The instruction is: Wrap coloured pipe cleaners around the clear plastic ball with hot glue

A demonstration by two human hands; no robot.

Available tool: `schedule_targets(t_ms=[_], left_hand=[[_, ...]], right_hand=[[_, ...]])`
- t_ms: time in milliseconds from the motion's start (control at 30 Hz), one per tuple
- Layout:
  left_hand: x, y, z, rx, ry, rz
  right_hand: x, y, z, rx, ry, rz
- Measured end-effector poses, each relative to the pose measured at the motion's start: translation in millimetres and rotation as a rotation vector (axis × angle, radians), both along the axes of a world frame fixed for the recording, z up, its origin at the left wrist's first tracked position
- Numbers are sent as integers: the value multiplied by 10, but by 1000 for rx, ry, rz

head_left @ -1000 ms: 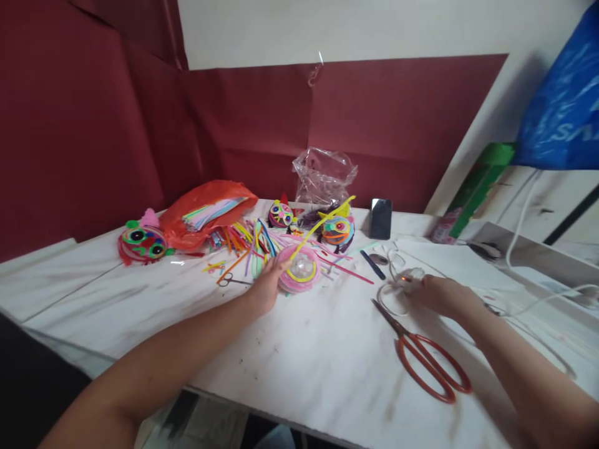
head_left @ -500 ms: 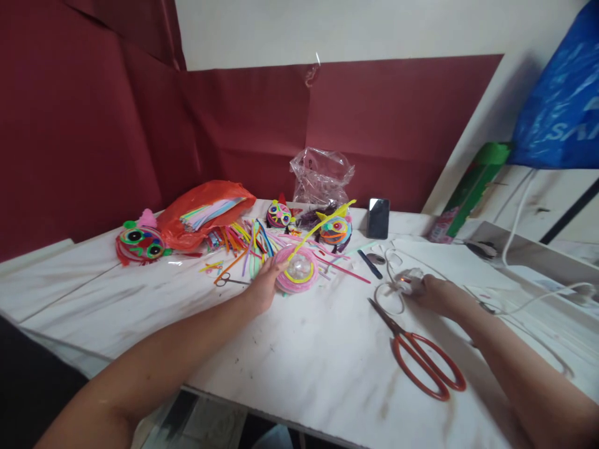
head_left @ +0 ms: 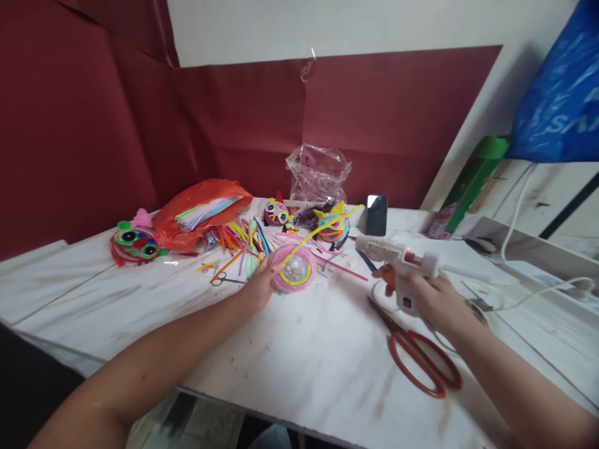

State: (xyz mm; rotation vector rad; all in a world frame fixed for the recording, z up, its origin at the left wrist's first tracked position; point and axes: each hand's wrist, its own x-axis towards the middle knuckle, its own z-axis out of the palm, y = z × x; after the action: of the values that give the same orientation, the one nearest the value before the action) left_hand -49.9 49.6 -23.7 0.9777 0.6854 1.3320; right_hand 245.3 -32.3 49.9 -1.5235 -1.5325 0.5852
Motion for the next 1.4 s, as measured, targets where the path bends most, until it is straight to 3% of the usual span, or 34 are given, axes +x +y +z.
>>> schedule_targets(t_ms=[133, 233, 733, 1200, 1400], left_hand=[[21, -1, -1, 2, 13, 7], [49, -24, 18, 7, 51, 3], [103, -113, 50, 41, 92, -89], [69, -56, 4, 30, 43, -51], [94, -118, 56, 40, 80, -51]], right_hand=[[-202, -154, -116, 22, -37, 255], [-294, -231, -175, 34, -103, 329], [-447, -269, -233, 120, -186, 339], [-419, -278, -218, 128, -168, 289], [-436, -283, -222, 125, -155, 310]])
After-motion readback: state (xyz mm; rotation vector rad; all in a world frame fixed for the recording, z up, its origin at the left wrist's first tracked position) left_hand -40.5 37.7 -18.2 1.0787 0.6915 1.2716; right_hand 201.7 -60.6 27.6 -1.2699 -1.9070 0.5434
